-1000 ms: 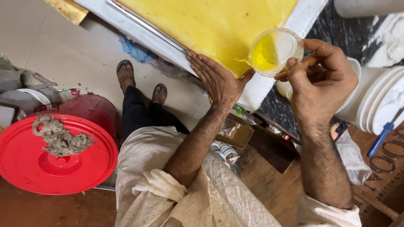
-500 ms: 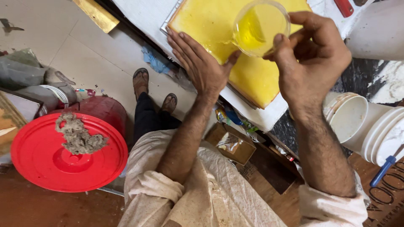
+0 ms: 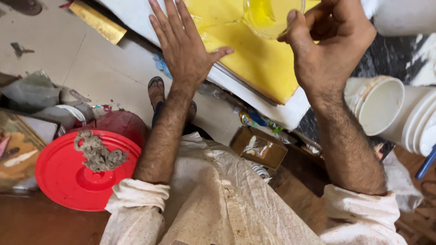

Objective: The person places a rectangular board on a table and pours a yellow liquid from a plastic cup onto it, spreading the liquid with their hand. They repeat this process on a second board.

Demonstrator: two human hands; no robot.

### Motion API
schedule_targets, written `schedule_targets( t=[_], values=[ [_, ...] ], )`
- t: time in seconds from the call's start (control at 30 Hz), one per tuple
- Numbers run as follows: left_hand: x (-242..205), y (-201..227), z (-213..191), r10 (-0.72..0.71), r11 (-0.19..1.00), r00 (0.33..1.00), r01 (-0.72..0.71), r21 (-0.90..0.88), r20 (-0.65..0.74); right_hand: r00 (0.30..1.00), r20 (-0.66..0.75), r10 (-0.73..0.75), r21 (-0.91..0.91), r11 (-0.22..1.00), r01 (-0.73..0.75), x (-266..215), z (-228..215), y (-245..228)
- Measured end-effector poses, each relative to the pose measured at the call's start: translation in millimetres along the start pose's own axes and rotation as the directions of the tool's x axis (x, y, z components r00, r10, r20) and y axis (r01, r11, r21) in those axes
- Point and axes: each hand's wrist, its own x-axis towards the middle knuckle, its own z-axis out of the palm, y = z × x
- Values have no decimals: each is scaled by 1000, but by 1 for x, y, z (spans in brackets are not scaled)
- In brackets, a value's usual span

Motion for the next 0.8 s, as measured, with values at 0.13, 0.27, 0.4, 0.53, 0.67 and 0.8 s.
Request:
schedule_targets(
  t=[0.13, 0.27, 0.4, 0.53, 0.67, 0.8],
  values=[
    [-28, 56, -3, 185, 979, 966, -198, -56, -183, 998, -52, 20, -189, 982, -29, -43, -36, 0],
    [-65, 119, 11, 110, 986, 847, -158, 49, 520, 995, -101, 23, -376, 925, -60, -88, -74, 4],
    [-100, 147, 21, 292, 930, 769, -367, 19, 569, 919, -216, 330, -188, 909, -371, -125, -100, 17],
    [-101, 130, 8, 176, 942, 882, -280, 186, 438, 857, -322, 401, 14, 908, -420, -135, -122, 43],
    [-73, 100, -21, 34, 989, 945, -80, 128, 327, 869, -434, 240, -232, 902, -365, -119, -133, 67],
    [-30, 81, -48, 158, 979, 944, -188, 80, 288, 877, -480, 11, -491, 825, -279, -98, -133, 82]
  ],
)
